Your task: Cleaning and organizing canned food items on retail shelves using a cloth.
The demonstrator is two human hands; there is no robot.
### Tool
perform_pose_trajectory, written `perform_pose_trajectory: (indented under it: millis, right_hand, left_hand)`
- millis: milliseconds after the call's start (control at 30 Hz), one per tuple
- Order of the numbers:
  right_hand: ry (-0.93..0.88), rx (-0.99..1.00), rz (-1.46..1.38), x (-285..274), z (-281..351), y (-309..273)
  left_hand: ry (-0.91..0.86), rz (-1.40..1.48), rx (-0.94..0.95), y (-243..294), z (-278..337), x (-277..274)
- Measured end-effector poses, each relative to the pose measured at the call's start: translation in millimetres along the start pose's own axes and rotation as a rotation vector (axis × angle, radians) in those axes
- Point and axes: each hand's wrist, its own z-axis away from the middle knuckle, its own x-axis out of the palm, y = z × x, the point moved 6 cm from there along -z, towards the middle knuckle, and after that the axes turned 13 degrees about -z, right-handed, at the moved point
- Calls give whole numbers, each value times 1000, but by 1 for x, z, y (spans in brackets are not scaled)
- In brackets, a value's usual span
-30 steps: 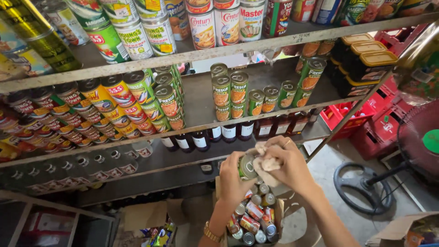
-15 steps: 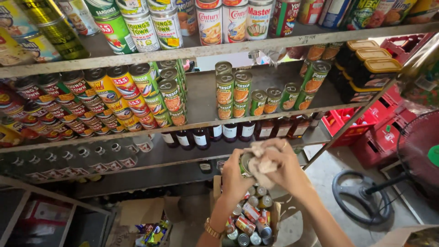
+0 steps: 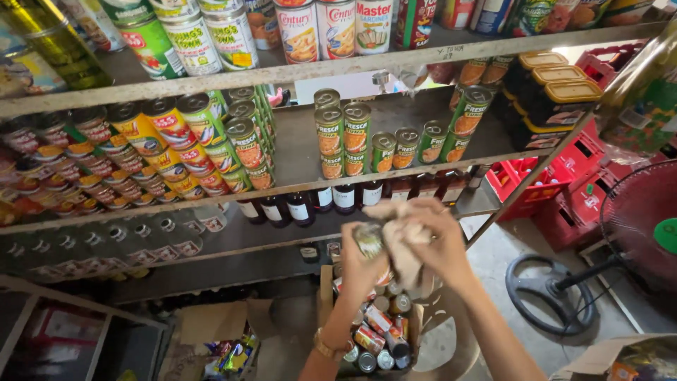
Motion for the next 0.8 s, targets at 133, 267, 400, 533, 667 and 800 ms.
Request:
perform_pose_trajectory:
  millis: [133,267,400,533,667,800]
  right_hand:
    - [152,72,-158,-35,5,14]
    - [307,346,-370,-26,18,15]
    - [244,220,-339,-2,15,3]
    - [148,64,-258,32,17,-8]
    - [76,71,-281,35,22,-1]
    - [24,140,-257,19,24,22]
  left_hand:
    - [-58,730,-643,-45,-8,-3]
    - [-404,1308,-594,-47,-12,10]
    - [-205,1151,-705,-32,-17,8]
    - [-91,1066,-737,-35,-11,14]
    - [-80,1027,-572,-48,-19,7]
    - [-145,1096,-762,-42,-11,10]
